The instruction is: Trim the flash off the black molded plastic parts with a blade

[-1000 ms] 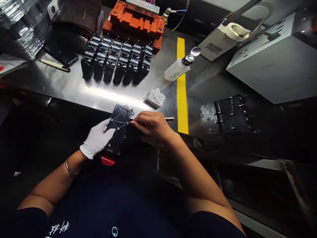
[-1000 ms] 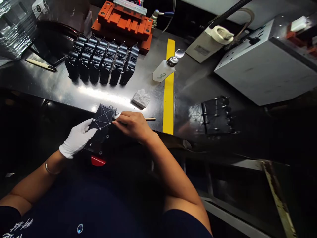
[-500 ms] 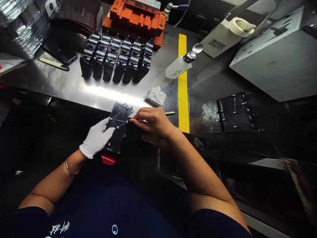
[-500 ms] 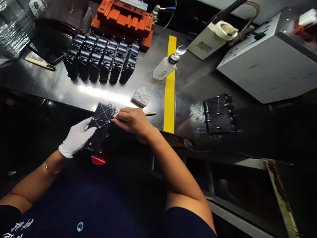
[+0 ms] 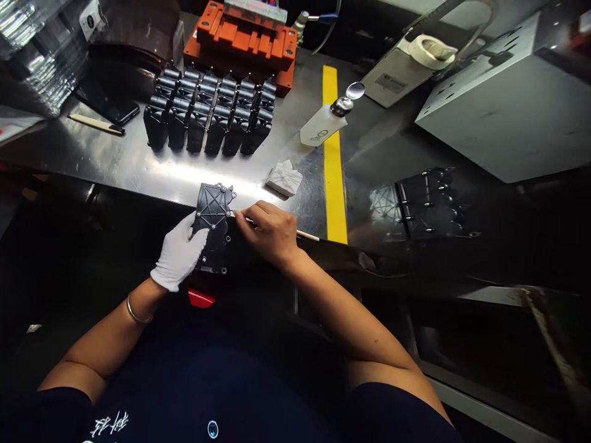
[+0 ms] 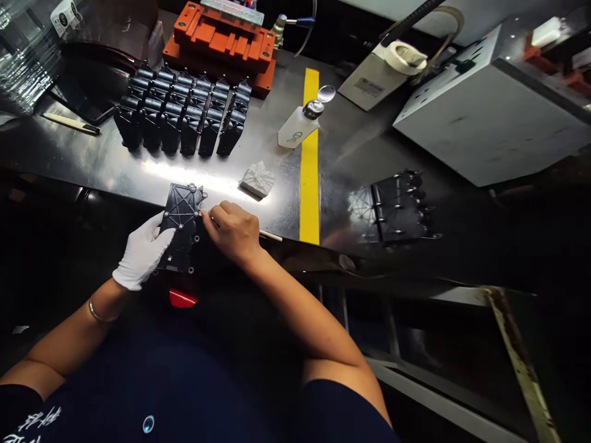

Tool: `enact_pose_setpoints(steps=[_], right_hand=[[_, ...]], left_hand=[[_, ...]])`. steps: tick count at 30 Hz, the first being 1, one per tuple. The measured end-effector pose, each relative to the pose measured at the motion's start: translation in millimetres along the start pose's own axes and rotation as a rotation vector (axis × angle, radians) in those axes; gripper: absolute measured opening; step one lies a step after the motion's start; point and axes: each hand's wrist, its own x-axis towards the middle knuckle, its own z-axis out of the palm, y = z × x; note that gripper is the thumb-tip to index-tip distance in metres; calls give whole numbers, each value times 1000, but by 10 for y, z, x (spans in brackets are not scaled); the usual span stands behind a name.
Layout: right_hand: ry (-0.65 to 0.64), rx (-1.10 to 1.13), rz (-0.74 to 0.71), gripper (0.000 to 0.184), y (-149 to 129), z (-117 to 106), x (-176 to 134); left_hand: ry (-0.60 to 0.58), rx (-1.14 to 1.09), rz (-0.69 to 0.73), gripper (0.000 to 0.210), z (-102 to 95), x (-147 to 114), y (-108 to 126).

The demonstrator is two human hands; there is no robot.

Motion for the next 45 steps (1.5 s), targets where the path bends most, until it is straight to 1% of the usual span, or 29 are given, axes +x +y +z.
enact_pose_setpoints(steps=[3, 5, 7, 9, 13, 17, 28, 31, 36, 40, 43, 45], right_hand=[[9, 112, 63, 33, 75, 4, -8], [-31, 228, 42, 31, 137, -3, 0], [-73, 304, -12, 30, 179, -5, 13], [-88, 321, -69, 30, 196, 0, 32], [-44, 254, -128, 31, 196, 10, 88], [-63, 325, -174, 28, 212, 19, 128], [-123, 518, -179, 26, 320, 80, 163], [-136, 538, -126, 27, 305, 62, 142], [-128, 512, 38, 27, 193, 30, 31], [-67, 485, 148, 27, 67, 36, -86], [15, 425, 197, 27, -47, 59, -166], [42, 390, 212, 27, -130, 75, -208]], left_hand=[[-8, 11, -13, 46, -17, 1, 12], [-21, 26, -21, 46, -37, 3, 23], [-32, 43, -27, 45, -53, 7, 30], [-34, 48, -32, 45, -61, 11, 32], [-36, 34, -39, 47, -64, 18, 32], [-53, 32, -37, 47, -71, 22, 28], [-66, 16, -37, 51, -81, 32, 8], [-62, 13, -41, 50, -76, 26, 16], [-40, 18, -41, 49, -63, 18, 19], [-30, 23, -31, 47, -49, 13, 21], [-26, 25, -18, 45, -45, 4, 25], [-26, 30, -16, 45, -43, -5, 26]])
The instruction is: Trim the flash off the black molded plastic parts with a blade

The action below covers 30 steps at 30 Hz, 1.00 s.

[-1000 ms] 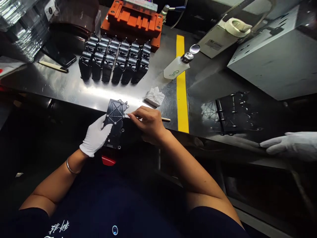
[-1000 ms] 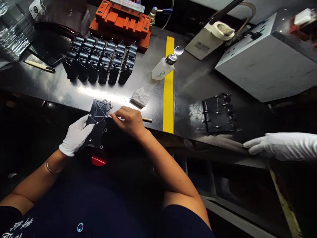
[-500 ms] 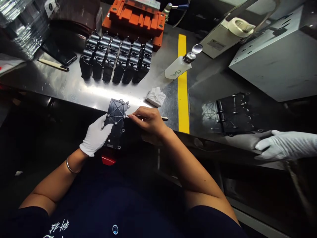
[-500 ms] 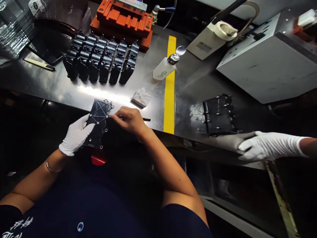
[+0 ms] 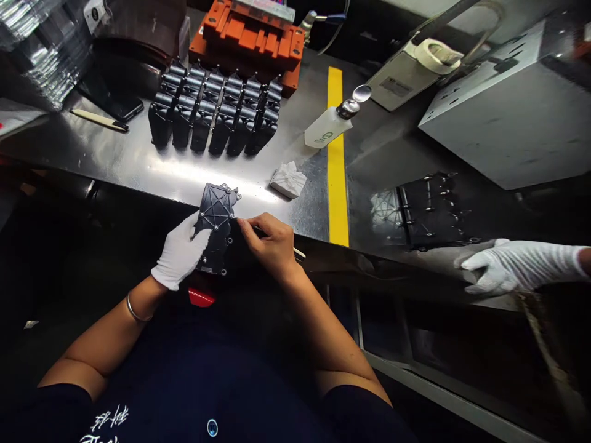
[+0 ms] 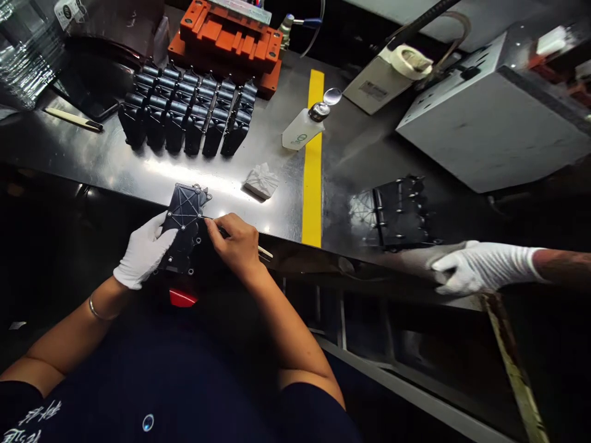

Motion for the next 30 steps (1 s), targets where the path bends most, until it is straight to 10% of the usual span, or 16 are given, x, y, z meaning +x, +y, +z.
enact_pose_setpoints(steps=[8, 12, 16, 18, 23, 27, 30], right_hand=[[37, 74, 45, 27, -74, -18, -14], [96, 218, 271, 25, 21, -190, 64], [-558, 630, 557, 39, 15, -266, -49], [-764, 800, 640, 39, -31, -242, -191], [-294, 966, 739, 42, -164, -154, -529], [-72, 989, 746, 45, -256, -59, -638], [-109, 1045, 819, 50, -274, 52, -762]], left_hand=[[-8, -4, 7, 44, -33, 26, -19], [-252, -28, -78, 48, -210, -88, 59], [-625, 28, -253, 45, -500, -256, 229], [-628, 23, -323, 42, -662, -252, 269], [-62, -410, -151, 37, -873, -153, 51], [-353, -545, -368, 44, -596, -310, -273], [-251, -669, -446, 13, -343, -412, -440]])
